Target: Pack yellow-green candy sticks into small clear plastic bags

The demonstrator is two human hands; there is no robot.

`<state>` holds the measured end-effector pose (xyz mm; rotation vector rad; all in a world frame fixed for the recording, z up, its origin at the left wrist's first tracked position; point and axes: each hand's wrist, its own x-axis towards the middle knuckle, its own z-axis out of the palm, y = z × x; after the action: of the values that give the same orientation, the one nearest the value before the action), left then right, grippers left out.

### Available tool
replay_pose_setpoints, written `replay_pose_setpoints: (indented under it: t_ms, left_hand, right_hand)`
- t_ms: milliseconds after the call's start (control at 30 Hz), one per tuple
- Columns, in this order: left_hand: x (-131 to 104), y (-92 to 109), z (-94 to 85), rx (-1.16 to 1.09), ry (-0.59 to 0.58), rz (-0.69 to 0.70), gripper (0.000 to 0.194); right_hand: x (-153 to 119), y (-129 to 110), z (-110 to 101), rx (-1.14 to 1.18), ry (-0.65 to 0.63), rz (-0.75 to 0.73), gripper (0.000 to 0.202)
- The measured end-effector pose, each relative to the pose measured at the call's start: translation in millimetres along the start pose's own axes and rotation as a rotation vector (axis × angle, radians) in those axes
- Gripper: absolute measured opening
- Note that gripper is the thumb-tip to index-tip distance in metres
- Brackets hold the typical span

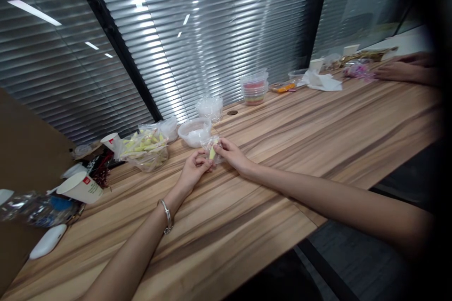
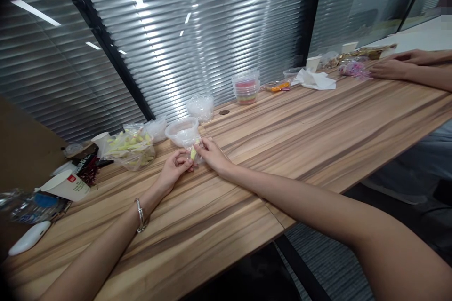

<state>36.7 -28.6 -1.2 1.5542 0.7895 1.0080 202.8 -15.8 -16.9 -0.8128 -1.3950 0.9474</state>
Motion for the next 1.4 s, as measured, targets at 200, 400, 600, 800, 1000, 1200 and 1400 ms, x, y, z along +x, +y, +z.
replay_pose_setpoints:
  t_ms: [200,400,600,800,1000,1200,1400]
  left_hand:
    - [-2,2,1.5,0.019,0.000,0.011,0.039]
    - [-3,4,2.4,0.034,0.026,0.000,0.042]
    - [-3,4,1.8,0.085,0.040,0.001,0.042]
    - [-3,3,2.8,0.103,0.068,0.043,0.045]
    - [-3,8,4.2,-0.017,0.060,0.023,0.060]
    - [1,11,4.5,-0.159,0.133,0.012,0.046]
    - [3,4,-0.8,-0.169,0.252,0.028,0.021]
  right_hand:
    - [0,-3,1,0.052,-0.082,0.000,0.033]
    - [0,0,0,0.105,-0.083,0.019,0.034]
    - [1,4,0,0.137,-0.089,0.047,0.033]
    - [1,5,0,0.180,-0.107,0.065,0.033]
    - [2,6,0,0.233,-0.111,0.099,0.033]
    - [-1,2,2,0.270,-0.148,0.161,0.028]
    - [-4,-8,5,0.255,-0.241,0.162,0.029]
